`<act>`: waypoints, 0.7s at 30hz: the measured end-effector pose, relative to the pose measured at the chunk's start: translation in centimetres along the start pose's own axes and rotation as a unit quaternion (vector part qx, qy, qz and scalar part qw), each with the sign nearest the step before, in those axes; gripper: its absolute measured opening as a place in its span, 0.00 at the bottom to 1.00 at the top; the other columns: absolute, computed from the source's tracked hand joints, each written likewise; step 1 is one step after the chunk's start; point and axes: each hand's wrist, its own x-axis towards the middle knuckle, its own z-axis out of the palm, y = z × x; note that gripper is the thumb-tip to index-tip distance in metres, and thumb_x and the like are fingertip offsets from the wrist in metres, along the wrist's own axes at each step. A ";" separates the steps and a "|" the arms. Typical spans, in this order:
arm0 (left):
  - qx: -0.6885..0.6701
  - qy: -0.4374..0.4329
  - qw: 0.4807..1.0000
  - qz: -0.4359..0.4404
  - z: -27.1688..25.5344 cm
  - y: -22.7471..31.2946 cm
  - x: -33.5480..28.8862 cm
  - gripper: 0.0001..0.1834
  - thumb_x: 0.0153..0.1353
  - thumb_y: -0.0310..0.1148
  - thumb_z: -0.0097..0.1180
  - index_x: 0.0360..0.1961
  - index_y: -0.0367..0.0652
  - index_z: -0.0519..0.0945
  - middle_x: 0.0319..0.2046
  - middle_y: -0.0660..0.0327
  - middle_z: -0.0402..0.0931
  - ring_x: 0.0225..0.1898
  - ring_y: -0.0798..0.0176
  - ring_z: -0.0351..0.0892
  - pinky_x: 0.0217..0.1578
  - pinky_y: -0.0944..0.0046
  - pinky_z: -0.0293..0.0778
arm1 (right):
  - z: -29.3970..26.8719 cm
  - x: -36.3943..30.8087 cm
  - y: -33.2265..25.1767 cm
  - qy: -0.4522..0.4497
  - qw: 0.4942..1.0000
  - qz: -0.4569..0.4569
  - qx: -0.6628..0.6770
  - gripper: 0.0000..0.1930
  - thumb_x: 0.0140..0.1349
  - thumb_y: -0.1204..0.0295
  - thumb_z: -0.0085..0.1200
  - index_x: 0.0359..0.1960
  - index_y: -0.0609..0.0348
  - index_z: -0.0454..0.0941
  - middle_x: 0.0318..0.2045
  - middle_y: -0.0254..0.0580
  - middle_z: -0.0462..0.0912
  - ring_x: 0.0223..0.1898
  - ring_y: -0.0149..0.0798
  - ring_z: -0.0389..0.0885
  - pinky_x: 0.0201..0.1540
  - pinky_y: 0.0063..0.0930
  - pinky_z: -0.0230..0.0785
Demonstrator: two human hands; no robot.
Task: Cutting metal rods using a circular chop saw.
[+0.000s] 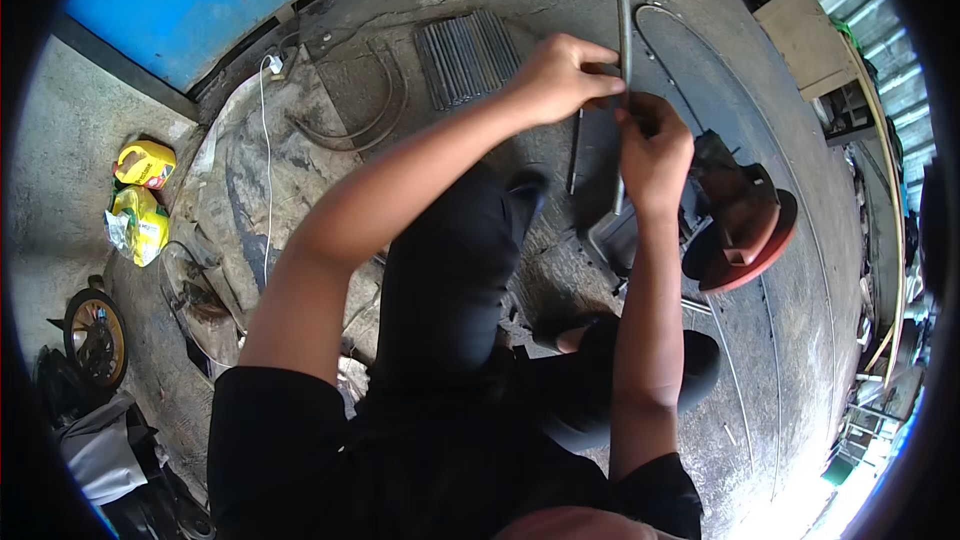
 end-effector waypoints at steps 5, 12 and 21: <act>-0.039 0.005 0.992 -0.122 -9.1 -6.2 -3.0 0.14 0.59 0.32 0.59 0.43 0.32 0.80 0.32 0.57 0.81 0.29 0.68 0.81 0.33 0.70 0.78 | 12.0 1.7 0.0 -0.114 0.991 0.041 0.048 0.08 0.53 0.76 0.57 0.34 0.66 0.80 0.30 0.51 0.84 0.33 0.45 0.84 0.38 0.33 0.73; -0.143 0.153 0.954 -0.216 -20.1 -25.9 -5.7 0.16 0.62 0.30 0.55 0.46 0.28 0.76 0.34 0.56 0.79 0.32 0.67 0.80 0.34 0.68 0.78 | 33.0 -0.7 7.7 -0.250 0.967 0.025 -0.030 0.09 0.52 0.70 0.57 0.33 0.59 0.81 0.30 0.52 0.83 0.36 0.53 0.82 0.41 0.41 0.73; -0.024 0.261 0.912 -0.316 -27.1 -42.5 -0.9 0.10 0.61 0.29 0.56 0.37 0.32 0.80 0.30 0.57 0.80 0.29 0.68 0.79 0.29 0.68 0.74 | 49.6 1.2 16.2 -0.407 0.892 0.059 -0.186 0.15 0.54 0.69 0.56 0.43 0.57 0.77 0.37 0.54 0.81 0.40 0.56 0.80 0.43 0.46 0.73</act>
